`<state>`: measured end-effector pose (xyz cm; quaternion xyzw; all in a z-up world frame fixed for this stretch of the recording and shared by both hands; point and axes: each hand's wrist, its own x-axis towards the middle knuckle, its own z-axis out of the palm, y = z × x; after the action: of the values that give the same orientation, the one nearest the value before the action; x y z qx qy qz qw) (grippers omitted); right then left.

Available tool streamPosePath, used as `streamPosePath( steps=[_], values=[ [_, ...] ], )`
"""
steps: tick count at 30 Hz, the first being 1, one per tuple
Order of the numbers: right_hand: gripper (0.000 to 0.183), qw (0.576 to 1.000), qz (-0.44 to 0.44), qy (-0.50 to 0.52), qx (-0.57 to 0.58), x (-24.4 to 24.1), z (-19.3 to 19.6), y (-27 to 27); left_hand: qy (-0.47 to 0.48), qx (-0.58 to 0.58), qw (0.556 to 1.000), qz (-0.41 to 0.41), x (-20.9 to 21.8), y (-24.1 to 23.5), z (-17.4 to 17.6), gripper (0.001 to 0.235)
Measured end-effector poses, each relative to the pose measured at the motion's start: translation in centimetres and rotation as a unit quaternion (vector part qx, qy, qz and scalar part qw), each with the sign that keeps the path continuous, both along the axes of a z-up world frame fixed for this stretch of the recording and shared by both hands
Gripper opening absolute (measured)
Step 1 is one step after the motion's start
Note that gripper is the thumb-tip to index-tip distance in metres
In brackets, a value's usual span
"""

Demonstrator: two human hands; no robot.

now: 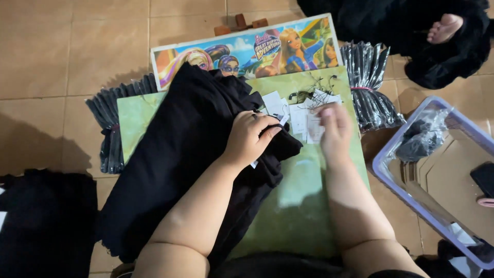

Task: The person sits on the floor and attaches white tags to a stack of black garments using a needle and thread. They pick up a tag, thread it onto the needle, and sew it onto the fabric of the clothing item.

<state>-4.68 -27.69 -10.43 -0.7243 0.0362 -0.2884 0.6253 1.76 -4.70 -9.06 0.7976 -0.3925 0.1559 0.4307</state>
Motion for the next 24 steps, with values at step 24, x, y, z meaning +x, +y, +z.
streamPosePath(
  steps=[24],
  values=[
    [0.051, 0.833, -0.183, 0.131, -0.505, 0.1, 2.6, 1.9, 0.029, 0.001, 0.999, -0.016, -0.6, 0.4, 2.4, 0.013]
  ],
)
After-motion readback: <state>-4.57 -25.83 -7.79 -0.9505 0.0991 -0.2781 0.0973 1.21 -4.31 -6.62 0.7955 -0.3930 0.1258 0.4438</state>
